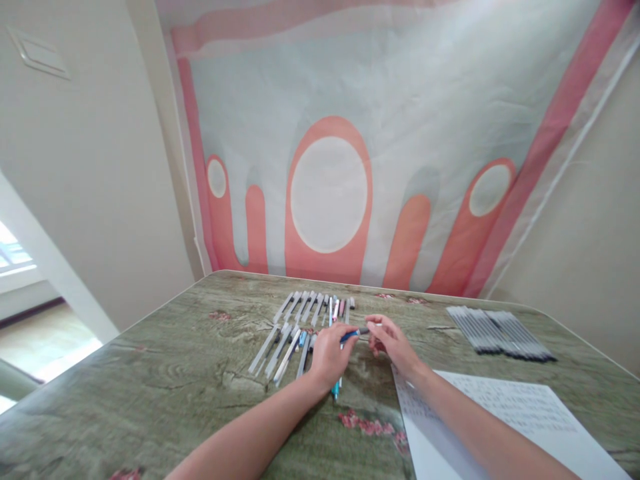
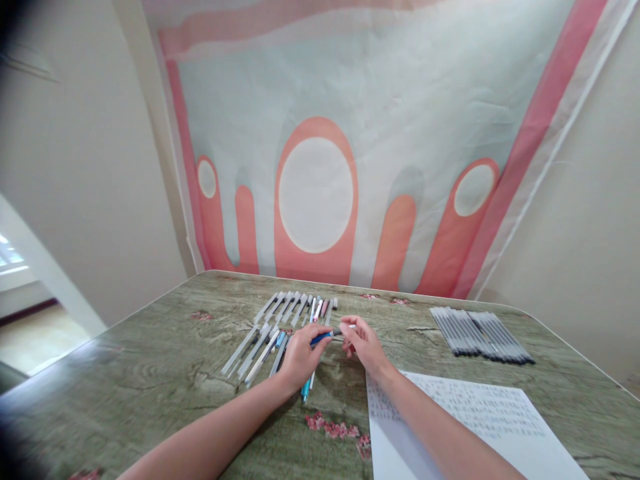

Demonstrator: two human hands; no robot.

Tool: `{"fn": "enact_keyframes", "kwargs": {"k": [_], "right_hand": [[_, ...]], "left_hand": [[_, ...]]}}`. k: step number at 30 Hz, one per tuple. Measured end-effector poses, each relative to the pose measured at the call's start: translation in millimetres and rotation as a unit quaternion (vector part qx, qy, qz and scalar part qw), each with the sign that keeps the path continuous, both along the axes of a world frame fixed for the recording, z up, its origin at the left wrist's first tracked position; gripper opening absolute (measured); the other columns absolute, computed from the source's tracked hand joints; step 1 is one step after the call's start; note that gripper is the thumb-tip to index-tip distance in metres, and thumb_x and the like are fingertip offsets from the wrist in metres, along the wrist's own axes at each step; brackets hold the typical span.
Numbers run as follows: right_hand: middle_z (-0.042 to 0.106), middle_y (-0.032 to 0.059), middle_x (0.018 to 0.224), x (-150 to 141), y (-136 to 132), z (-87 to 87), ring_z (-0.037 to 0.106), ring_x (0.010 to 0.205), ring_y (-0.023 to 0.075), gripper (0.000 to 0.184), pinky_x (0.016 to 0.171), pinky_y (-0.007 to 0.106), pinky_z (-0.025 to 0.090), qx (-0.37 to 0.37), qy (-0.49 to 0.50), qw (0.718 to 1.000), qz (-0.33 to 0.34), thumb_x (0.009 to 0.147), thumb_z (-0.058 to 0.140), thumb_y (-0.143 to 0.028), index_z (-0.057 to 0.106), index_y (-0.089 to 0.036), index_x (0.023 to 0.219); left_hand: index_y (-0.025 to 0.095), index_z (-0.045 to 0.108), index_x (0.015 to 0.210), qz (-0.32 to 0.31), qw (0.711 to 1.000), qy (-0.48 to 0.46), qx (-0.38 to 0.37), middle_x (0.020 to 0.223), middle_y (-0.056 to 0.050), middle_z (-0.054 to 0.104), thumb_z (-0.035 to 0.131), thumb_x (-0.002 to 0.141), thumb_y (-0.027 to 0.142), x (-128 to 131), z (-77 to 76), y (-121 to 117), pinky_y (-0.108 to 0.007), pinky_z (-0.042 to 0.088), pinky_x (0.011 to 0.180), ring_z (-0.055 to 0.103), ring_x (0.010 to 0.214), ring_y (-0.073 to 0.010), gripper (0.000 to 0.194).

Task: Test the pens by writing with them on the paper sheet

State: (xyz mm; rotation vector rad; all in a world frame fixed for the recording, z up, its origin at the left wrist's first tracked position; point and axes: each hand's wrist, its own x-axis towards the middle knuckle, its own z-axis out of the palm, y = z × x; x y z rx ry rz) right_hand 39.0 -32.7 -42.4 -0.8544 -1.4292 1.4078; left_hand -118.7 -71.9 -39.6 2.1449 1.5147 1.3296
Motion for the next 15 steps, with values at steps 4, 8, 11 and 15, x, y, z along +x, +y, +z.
{"fn": "enact_keyframes", "kwargs": {"k": [4,8,11,15], "right_hand": [[0.052,-0.0044,0.05,1.7,3.3,-0.7,0.045,0.044,0.0093,0.028,0.045,0.022,0.036,0.063,-0.044,0.997,-0.016,0.071,0.058,-0.046,0.057,-0.019,0.078],[0.047,-0.0048,0.045,1.9,6.3,-6.6,0.04,0.038,0.0074,0.038,0.041,0.021,0.032,0.057,-0.091,0.993,-0.055,0.072,0.054,-0.051,0.047,-0.018,0.055],[0.049,-0.0049,0.048,1.4,5.8,-7.3,0.042,0.039,0.0077,0.036,0.039,0.02,0.032,0.042,-0.086,0.995,-0.039,0.072,0.052,-0.053,0.052,-0.018,0.065],[0.055,-0.0039,0.058,0.5,4.2,-5.8,0.051,0.05,0.011,0.038,0.043,0.02,0.039,0.046,-0.05,0.998,-0.008,0.071,0.055,-0.05,0.052,-0.02,0.093]], "left_hand": [[0.023,0.063,0.094,-0.005,1.0,-0.01,-0.005,0.091,-0.003,0.063,0.05,0.079,0.025,-1.0,-1.2,1.5,-0.03,0.042,0.079,0.056,0.086,-0.0169,0.019],[0.023,0.063,0.093,-0.004,1.0,0.019,-0.002,0.091,-0.003,0.064,0.053,0.077,0.024,0.6,-0.9,-0.4,-0.03,0.042,0.08,0.056,0.088,-0.0174,0.019],[0.023,0.063,0.094,0.004,1.0,0.021,-0.006,0.091,-0.002,0.064,0.052,0.078,0.023,-0.2,0.0,-0.1,-0.029,0.042,0.08,0.056,0.088,-0.0167,0.019],[0.023,0.063,0.093,0.011,1.0,0.005,-0.014,0.091,-0.002,0.063,0.051,0.078,0.023,-2.3,0.6,1.8,-0.028,0.042,0.08,0.056,0.086,-0.0155,0.02]]}}
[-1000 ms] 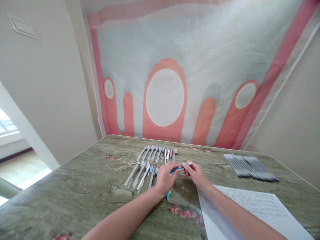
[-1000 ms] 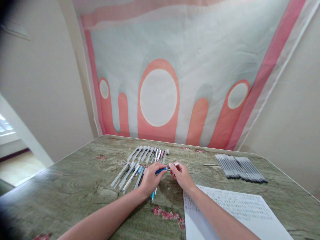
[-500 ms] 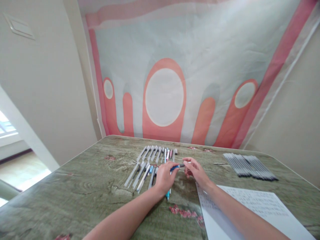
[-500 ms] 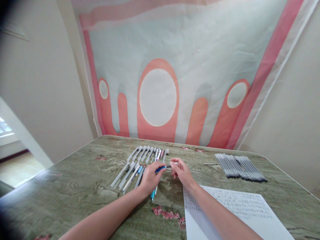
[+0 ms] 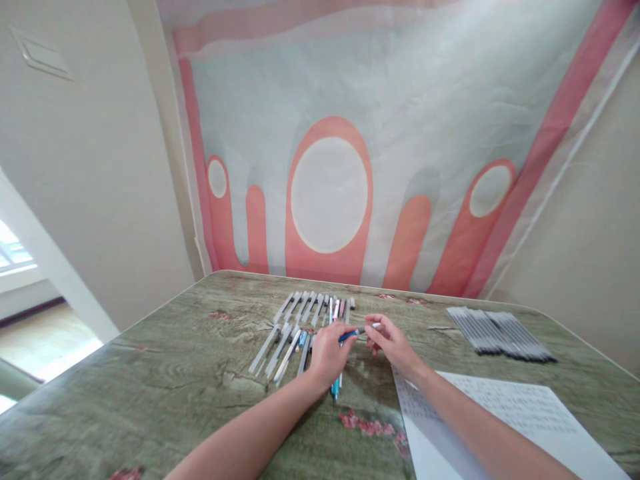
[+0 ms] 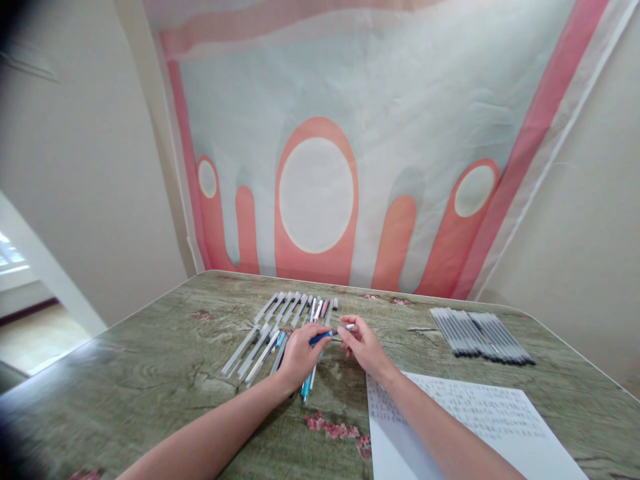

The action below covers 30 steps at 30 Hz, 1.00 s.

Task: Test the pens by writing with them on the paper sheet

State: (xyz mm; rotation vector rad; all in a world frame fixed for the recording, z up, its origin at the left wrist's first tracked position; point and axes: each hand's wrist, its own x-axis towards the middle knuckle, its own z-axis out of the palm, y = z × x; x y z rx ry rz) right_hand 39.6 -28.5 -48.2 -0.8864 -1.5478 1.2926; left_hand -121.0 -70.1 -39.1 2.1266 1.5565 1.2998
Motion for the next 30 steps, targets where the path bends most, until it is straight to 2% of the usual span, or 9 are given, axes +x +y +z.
{"fn": "enact_keyframes", "kwargs": {"k": [3,6,9,12,14,18,24,27,30], "right_hand": [[0.052,-0.0042,0.051,0.1,0.2,-1.2,0.048,0.045,0.0095,0.031,0.043,0.02,0.038,0.015,-0.02,1.0,-0.004,0.071,0.056,-0.049,0.053,-0.018,0.073],[0.048,-0.0047,0.045,0.4,-0.2,-1.1,0.043,0.038,0.0073,0.037,0.04,0.02,0.035,0.003,-0.036,0.999,-0.012,0.074,0.051,-0.05,0.048,-0.017,0.058],[0.052,-0.0037,0.053,0.2,-1.8,1.9,0.046,0.043,0.0085,0.032,0.04,0.019,0.036,-0.02,-0.008,1.0,0.011,0.076,0.05,-0.049,0.054,-0.018,0.078],[0.057,-0.001,0.067,-0.3,-2.2,2.8,0.052,0.057,0.0117,0.039,0.043,0.02,0.041,-0.022,0.021,0.999,0.036,0.072,0.056,-0.047,0.053,-0.019,0.1],[0.058,0.0005,0.069,-0.3,-0.8,0.6,0.052,0.059,0.0121,0.037,0.045,0.021,0.043,-0.01,0.016,0.999,0.035,0.071,0.058,-0.047,0.057,-0.017,0.093],[0.052,-0.0023,0.053,-0.1,0.6,-2.5,0.046,0.048,0.0089,0.032,0.043,0.02,0.04,0.002,-0.007,1.0,-0.008,0.069,0.059,-0.047,0.059,-0.015,0.071],[0.06,0.0034,0.082,-2.0,-7.5,6.8,0.055,0.065,0.0129,0.041,0.046,0.021,0.044,-0.026,0.058,0.997,0.038,0.073,0.056,-0.046,0.054,-0.02,0.105],[0.058,0.0012,0.067,-2.0,-5.8,4.9,0.052,0.057,0.0115,0.035,0.046,0.021,0.042,-0.004,0.033,0.999,0.014,0.073,0.056,-0.045,0.059,-0.017,0.094],[0.052,-0.002,0.053,-1.4,-1.2,-0.7,0.047,0.047,0.0096,0.031,0.043,0.021,0.039,0.012,0.001,1.0,-0.012,0.072,0.057,-0.046,0.061,-0.016,0.08]], "left_hand": [[0.023,0.063,0.093,-0.005,1.0,0.004,-0.003,0.091,-0.002,0.064,0.052,0.077,0.022,0.7,-0.1,-1.0,-0.028,0.042,0.081,0.056,0.087,-0.0161,0.02],[0.024,0.064,0.094,-0.017,1.0,0.006,-0.005,0.092,-0.002,0.064,0.053,0.076,0.022,2.3,-1.1,-2.0,-0.029,0.042,0.081,0.056,0.088,-0.0166,0.02],[0.023,0.064,0.093,-0.013,1.0,-0.025,-0.013,0.092,-0.003,0.064,0.053,0.077,0.023,2.5,-3.0,0.0,-0.028,0.043,0.08,0.057,0.087,-0.0162,0.02],[0.022,0.064,0.093,-0.013,0.998,-0.057,-0.024,0.089,-0.003,0.065,0.052,0.077,0.024,1.3,-4.1,2.6,-0.027,0.044,0.078,0.058,0.084,-0.0155,0.021],[0.022,0.064,0.093,-0.021,0.997,-0.063,-0.029,0.088,-0.002,0.065,0.053,0.076,0.024,1.0,-3.9,2.9,-0.027,0.044,0.077,0.058,0.082,-0.0151,0.021],[0.022,0.065,0.09,-0.027,0.997,-0.061,-0.034,0.085,-0.002,0.065,0.054,0.075,0.025,2.2,-3.8,1.8,-0.026,0.044,0.075,0.058,0.08,-0.0149,0.019],[0.019,0.061,0.094,-0.048,0.985,-0.152,-0.06,0.088,-0.003,0.064,0.054,0.075,0.024,4.9,-8.5,6.4,-0.025,0.045,0.074,0.059,0.078,-0.0132,0.021],[0.018,0.06,0.092,-0.044,0.985,-0.158,-0.054,0.087,-0.003,0.064,0.056,0.074,0.022,4.6,-8.9,6.8,-0.025,0.045,0.075,0.058,0.079,-0.0131,0.019],[0.019,0.059,0.09,-0.035,0.991,-0.124,-0.043,0.085,-0.002,0.063,0.059,0.071,0.021,3.6,-6.3,3.5,-0.026,0.044,0.075,0.058,0.079,-0.0139,0.019]]}}
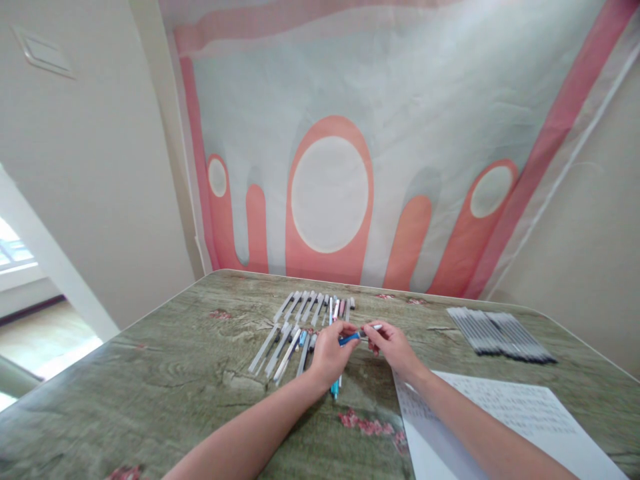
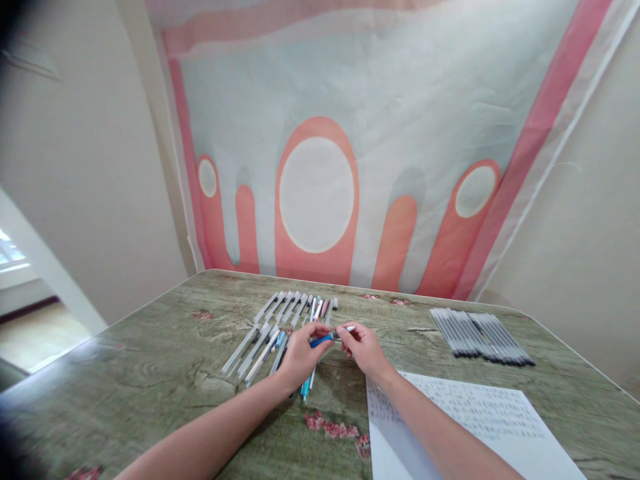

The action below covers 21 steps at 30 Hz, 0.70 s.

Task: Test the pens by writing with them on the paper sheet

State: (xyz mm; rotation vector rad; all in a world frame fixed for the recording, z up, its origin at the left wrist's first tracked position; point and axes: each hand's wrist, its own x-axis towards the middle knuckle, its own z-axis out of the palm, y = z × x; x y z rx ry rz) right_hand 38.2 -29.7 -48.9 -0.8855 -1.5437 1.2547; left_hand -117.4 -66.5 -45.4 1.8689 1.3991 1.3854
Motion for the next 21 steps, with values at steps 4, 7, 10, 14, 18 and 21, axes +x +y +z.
{"fn": "enact_keyframes", "kwargs": {"k": [4,7,10,14,18,21], "right_hand": [[0.051,-0.0024,0.05,-0.2,0.3,-0.9,0.044,0.044,0.0083,0.034,0.04,0.02,0.037,-0.031,0.001,1.0,0.003,0.072,0.056,-0.049,0.057,-0.015,0.063],[0.056,-0.0006,0.063,-1.0,-3.5,4.0,0.05,0.052,0.0105,0.033,0.042,0.02,0.04,-0.063,0.049,0.996,0.027,0.07,0.058,-0.048,0.059,-0.018,0.083],[0.059,0.002,0.074,-1.2,-4.3,6.5,0.054,0.061,0.0125,0.042,0.045,0.02,0.042,-0.06,0.068,0.995,0.046,0.068,0.06,-0.047,0.057,-0.019,0.099],[0.055,-0.0005,0.056,0.3,1.0,2.3,0.048,0.05,0.0101,0.036,0.043,0.02,0.039,-0.027,0.013,0.999,0.011,0.069,0.059,-0.049,0.063,-0.014,0.081],[0.052,-0.0014,0.052,1.1,1.3,1.3,0.045,0.046,0.0089,0.035,0.042,0.021,0.039,-0.031,0.002,1.0,0.004,0.07,0.058,-0.048,0.063,-0.014,0.076],[0.057,0.0004,0.065,-0.1,-3.2,5.0,0.051,0.056,0.0111,0.037,0.044,0.02,0.041,-0.049,0.051,0.997,0.043,0.072,0.057,-0.045,0.06,-0.017,0.097]], "left_hand": [[0.02,0.059,0.088,0.02,0.997,0.068,0.023,0.086,-0.002,0.063,0.061,0.069,0.02,-0.8,3.7,-4.8,-0.029,0.042,0.077,0.056,0.082,-0.0156,0.019],[0.021,0.059,0.089,0.034,0.996,0.082,0.026,0.086,-0.001,0.062,0.06,0.07,0.02,-1.3,3.6,-3.9,-0.029,0.041,0.078,0.056,0.083,-0.0157,0.019],[0.02,0.058,0.088,0.043,0.997,0.065,0.016,0.084,-0.001,0.062,0.059,0.07,0.021,-2.1,2.9,-1.2,-0.028,0.042,0.075,0.056,0.08,-0.0149,0.018],[0.019,0.058,0.083,0.039,0.996,0.079,0.014,0.08,-0.001,0.061,0.06,0.069,0.022,-2.7,6.4,-2.7,-0.028,0.041,0.073,0.055,0.077,-0.015,0.014],[0.02,0.057,0.082,0.049,0.993,0.106,0.019,0.081,-0.001,0.061,0.061,0.069,0.021,-2.4,9.8,-5.6,-0.03,0.04,0.075,0.055,0.079,-0.0157,0.014],[0.019,0.057,0.083,0.055,0.994,0.093,0.019,0.082,-0.001,0.061,0.061,0.068,0.019,-2.5,8.1,-3.5,-0.029,0.041,0.075,0.055,0.079,-0.0151,0.015]]}}
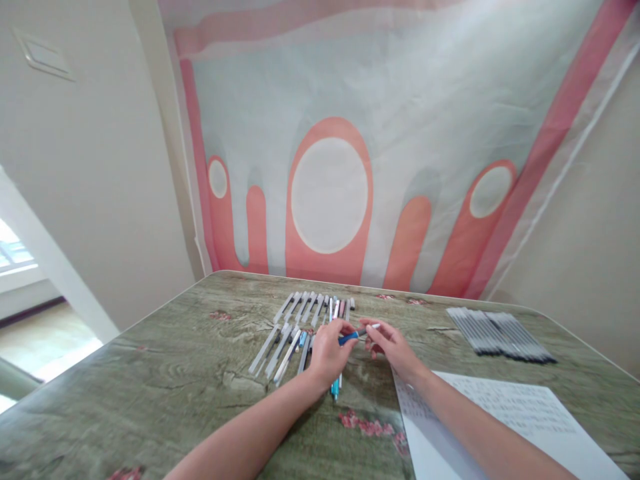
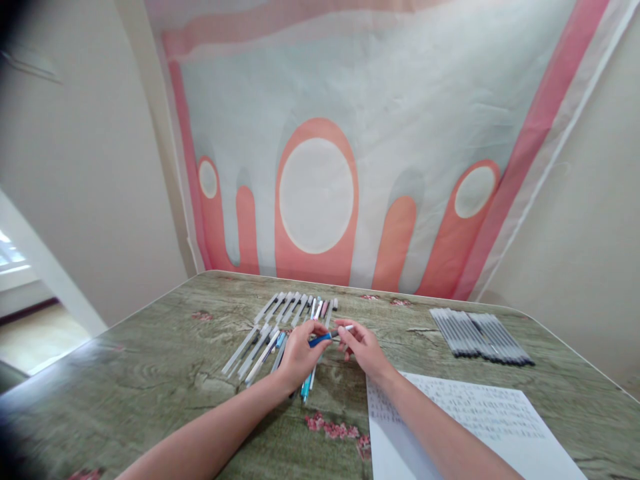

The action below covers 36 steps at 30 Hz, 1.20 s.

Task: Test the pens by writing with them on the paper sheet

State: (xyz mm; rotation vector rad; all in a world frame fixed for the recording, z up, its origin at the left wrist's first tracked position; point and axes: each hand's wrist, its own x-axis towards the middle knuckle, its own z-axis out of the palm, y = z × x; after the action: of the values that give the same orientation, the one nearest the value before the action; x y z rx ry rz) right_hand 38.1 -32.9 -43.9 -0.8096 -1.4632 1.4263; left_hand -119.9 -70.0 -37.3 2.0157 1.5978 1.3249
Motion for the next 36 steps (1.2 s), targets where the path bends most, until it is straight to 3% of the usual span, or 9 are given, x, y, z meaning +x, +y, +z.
{"fn": "enact_keyframes", "kwargs": {"k": [3,9,15,27,33,36], "right_hand": [[0.058,0.001,0.068,-0.9,-2.0,2.1,0.052,0.059,0.0113,0.038,0.045,0.02,0.042,-0.001,0.012,1.0,0.017,0.073,0.057,-0.044,0.059,-0.018,0.1],[0.058,0.001,0.059,0.0,1.7,-0.7,0.049,0.05,0.0097,0.038,0.043,0.021,0.04,0.003,-0.032,0.999,-0.023,0.07,0.056,-0.05,0.066,-0.014,0.075],[0.061,0.0031,0.074,-0.5,-4.2,5.3,0.053,0.06,0.0118,0.039,0.045,0.021,0.042,-0.017,0.026,0.999,0.009,0.073,0.055,-0.048,0.062,-0.018,0.097],[0.053,-0.0016,0.051,-0.6,-0.6,4.4,0.046,0.046,0.0095,0.041,0.043,0.022,0.039,0.024,-0.051,0.998,-0.037,0.071,0.055,-0.051,0.066,-0.014,0.085],[0.053,-0.0014,0.055,2.5,10.0,-4.6,0.048,0.047,0.0102,0.039,0.04,0.021,0.038,-0.075,0.083,0.989,-0.101,0.07,0.054,-0.054,0.06,-0.017,0.082],[0.053,-0.0013,0.057,10.7,22.9,-13.8,0.049,0.046,0.0105,0.039,0.038,0.021,0.037,-0.116,0.138,0.972,-0.148,0.068,0.055,-0.056,0.056,-0.019,0.078]], "left_hand": [[0.019,0.056,0.084,0.003,1.0,-0.012,0.002,0.081,0.0,0.061,0.061,0.068,0.018,-0.3,-1.9,2.1,-0.027,0.041,0.073,0.055,0.078,-0.0143,0.016],[0.019,0.056,0.081,-0.01,1.0,0.018,0.017,0.08,0.0,0.06,0.061,0.068,0.017,0.8,2.6,-2.4,-0.029,0.039,0.076,0.054,0.079,-0.0145,0.015],[0.018,0.056,0.081,0.002,1.0,-0.02,0.003,0.079,0.0,0.059,0.061,0.067,0.018,0.5,-0.9,1.3,-0.027,0.04,0.072,0.054,0.076,-0.0142,0.015],[0.02,0.057,0.081,-0.003,0.999,0.042,0.005,0.079,-0.001,0.061,0.059,0.071,0.02,0.7,9.3,-6.5,-0.031,0.039,0.078,0.054,0.078,-0.0159,0.011],[0.021,0.054,0.103,-0.059,0.998,-0.02,-0.008,0.1,-0.005,0.059,0.063,0.069,0.032,4.5,7.0,-7.0,-0.031,0.041,0.081,0.054,0.091,-0.0185,0.037],[0.02,0.052,0.11,-0.113,0.989,-0.08,-0.042,0.104,-0.006,0.058,0.064,0.068,0.028,7.0,6.0,-6.1,-0.03,0.042,0.081,0.056,0.085,-0.0158,0.045]]}}
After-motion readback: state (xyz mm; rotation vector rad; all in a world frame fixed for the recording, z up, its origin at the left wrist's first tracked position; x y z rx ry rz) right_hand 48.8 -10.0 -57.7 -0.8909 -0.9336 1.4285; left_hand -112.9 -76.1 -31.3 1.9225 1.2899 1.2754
